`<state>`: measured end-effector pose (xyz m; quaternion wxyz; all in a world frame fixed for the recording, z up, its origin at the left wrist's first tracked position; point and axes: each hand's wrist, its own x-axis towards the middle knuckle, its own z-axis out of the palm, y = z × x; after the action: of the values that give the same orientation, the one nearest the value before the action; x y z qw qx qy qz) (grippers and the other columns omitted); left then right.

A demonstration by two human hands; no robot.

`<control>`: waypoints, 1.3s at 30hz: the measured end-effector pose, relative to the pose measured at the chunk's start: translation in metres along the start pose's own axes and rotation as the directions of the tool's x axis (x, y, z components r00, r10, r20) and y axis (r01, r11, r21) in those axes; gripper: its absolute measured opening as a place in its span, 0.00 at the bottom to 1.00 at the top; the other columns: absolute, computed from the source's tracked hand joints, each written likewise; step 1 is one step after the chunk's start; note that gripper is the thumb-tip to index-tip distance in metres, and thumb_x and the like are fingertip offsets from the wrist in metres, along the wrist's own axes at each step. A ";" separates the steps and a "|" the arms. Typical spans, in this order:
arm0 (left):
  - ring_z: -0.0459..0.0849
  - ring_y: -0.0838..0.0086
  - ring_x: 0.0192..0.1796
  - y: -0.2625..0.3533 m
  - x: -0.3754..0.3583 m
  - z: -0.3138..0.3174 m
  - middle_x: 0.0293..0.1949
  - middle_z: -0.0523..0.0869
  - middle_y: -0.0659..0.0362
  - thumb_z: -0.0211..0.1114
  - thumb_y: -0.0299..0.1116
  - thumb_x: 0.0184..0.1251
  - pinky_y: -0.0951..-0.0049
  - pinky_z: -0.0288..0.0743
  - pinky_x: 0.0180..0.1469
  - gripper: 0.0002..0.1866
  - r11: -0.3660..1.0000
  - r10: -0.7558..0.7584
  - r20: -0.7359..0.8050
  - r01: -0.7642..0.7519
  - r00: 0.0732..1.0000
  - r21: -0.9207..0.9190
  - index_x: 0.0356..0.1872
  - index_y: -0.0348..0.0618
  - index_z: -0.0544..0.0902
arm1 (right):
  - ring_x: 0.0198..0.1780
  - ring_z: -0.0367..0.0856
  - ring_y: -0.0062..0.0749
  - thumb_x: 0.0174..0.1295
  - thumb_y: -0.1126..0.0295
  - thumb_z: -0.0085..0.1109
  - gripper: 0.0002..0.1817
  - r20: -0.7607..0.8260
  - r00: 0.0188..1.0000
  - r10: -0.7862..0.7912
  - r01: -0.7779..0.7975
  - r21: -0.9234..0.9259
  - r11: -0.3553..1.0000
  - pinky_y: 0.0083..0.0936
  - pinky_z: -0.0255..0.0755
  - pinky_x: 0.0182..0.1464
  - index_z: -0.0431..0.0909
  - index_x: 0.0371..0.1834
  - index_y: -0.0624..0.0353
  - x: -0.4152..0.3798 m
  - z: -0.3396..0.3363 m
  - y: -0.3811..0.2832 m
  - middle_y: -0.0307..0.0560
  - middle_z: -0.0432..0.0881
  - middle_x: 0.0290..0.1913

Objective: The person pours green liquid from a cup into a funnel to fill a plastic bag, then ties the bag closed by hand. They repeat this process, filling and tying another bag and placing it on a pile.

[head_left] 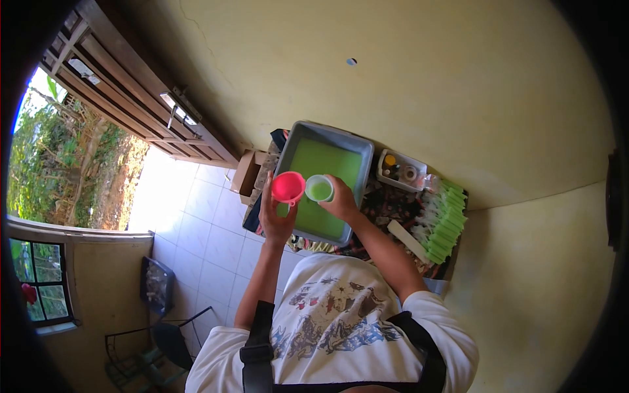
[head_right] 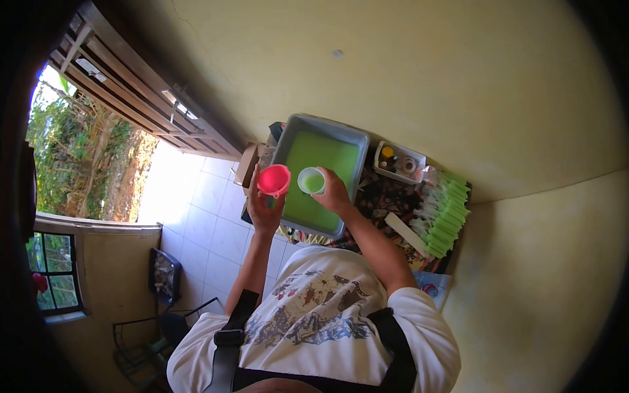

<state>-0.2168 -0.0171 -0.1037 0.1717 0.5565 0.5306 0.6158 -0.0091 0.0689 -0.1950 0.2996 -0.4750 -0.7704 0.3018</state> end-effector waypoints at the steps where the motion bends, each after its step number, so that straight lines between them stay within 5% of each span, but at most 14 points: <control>1: 0.75 0.49 0.80 0.000 0.001 0.001 0.83 0.68 0.43 0.77 0.11 0.57 0.57 0.86 0.69 0.51 1.000 -0.010 0.002 0.010 1.000 -0.009 0.84 0.41 0.65 | 0.66 0.86 0.51 0.45 0.67 0.87 0.48 -0.088 0.996 0.025 -0.016 0.106 0.994 0.43 0.77 0.71 0.74 0.74 0.60 -0.003 -0.008 -0.006 0.58 0.85 0.65; 5: 0.74 0.52 0.80 0.009 0.001 0.009 0.84 0.66 0.44 0.78 0.12 0.59 0.56 0.84 0.71 0.47 0.996 0.073 0.100 -0.078 0.992 0.042 0.81 0.41 0.67 | 0.66 0.86 0.44 0.51 0.68 0.86 0.48 -0.235 0.966 0.112 -0.032 0.320 0.947 0.38 0.79 0.69 0.72 0.77 0.62 -0.027 -0.063 -0.035 0.56 0.84 0.65; 12: 0.76 0.48 0.79 0.048 -0.006 0.073 0.81 0.72 0.42 0.79 0.14 0.53 0.54 0.82 0.72 0.42 0.993 0.098 0.239 -0.080 0.966 -0.081 0.73 0.43 0.78 | 0.70 0.81 0.51 0.49 0.73 0.84 0.47 -0.488 0.863 -0.131 0.136 -0.025 0.990 0.43 0.74 0.73 0.74 0.77 0.58 -0.069 -0.204 -0.105 0.56 0.82 0.69; 15: 0.76 0.44 0.79 0.072 -0.009 0.107 0.80 0.73 0.41 0.81 0.15 0.49 0.52 0.79 0.75 0.44 0.984 0.179 0.323 -0.162 0.929 -0.081 0.72 0.45 0.78 | 0.72 0.78 0.54 0.47 0.73 0.82 0.48 -0.447 0.881 -0.156 0.094 -0.158 0.983 0.48 0.70 0.75 0.74 0.77 0.55 -0.090 -0.246 -0.113 0.54 0.80 0.69; 23: 0.75 0.43 0.80 0.129 -0.017 0.177 0.79 0.73 0.38 0.80 0.14 0.47 0.52 0.77 0.76 0.44 0.927 0.369 0.453 -0.284 0.812 -0.246 0.72 0.42 0.78 | 0.75 0.75 0.40 0.47 0.75 0.79 0.48 -0.393 0.900 -0.187 -0.028 -0.482 0.876 0.48 0.62 0.80 0.76 0.78 0.43 -0.132 -0.318 -0.126 0.40 0.79 0.71; 28: 0.74 0.43 0.80 0.143 -0.025 0.200 0.80 0.72 0.38 0.80 0.13 0.47 0.53 0.77 0.76 0.45 0.914 0.397 0.458 -0.296 0.796 -0.279 0.73 0.43 0.78 | 0.76 0.75 0.33 0.47 0.78 0.78 0.47 -0.361 0.905 -0.224 -0.019 -0.560 0.828 0.47 0.58 0.82 0.77 0.78 0.41 -0.145 -0.338 -0.120 0.36 0.79 0.71; 39: 0.74 0.45 0.80 0.148 -0.034 0.220 0.81 0.72 0.41 0.82 0.14 0.47 0.54 0.78 0.76 0.47 0.928 0.336 0.445 -0.210 0.830 -0.309 0.75 0.47 0.76 | 0.77 0.75 0.34 0.45 0.80 0.78 0.49 -0.327 0.903 -0.280 0.011 -0.632 0.775 0.51 0.58 0.82 0.77 0.78 0.41 -0.148 -0.355 -0.112 0.36 0.79 0.70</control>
<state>0.0411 0.0014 -0.0360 0.2779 0.7390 0.3032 0.5336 0.2496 -0.0430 0.0895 0.3031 -0.5355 -0.7825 -0.0954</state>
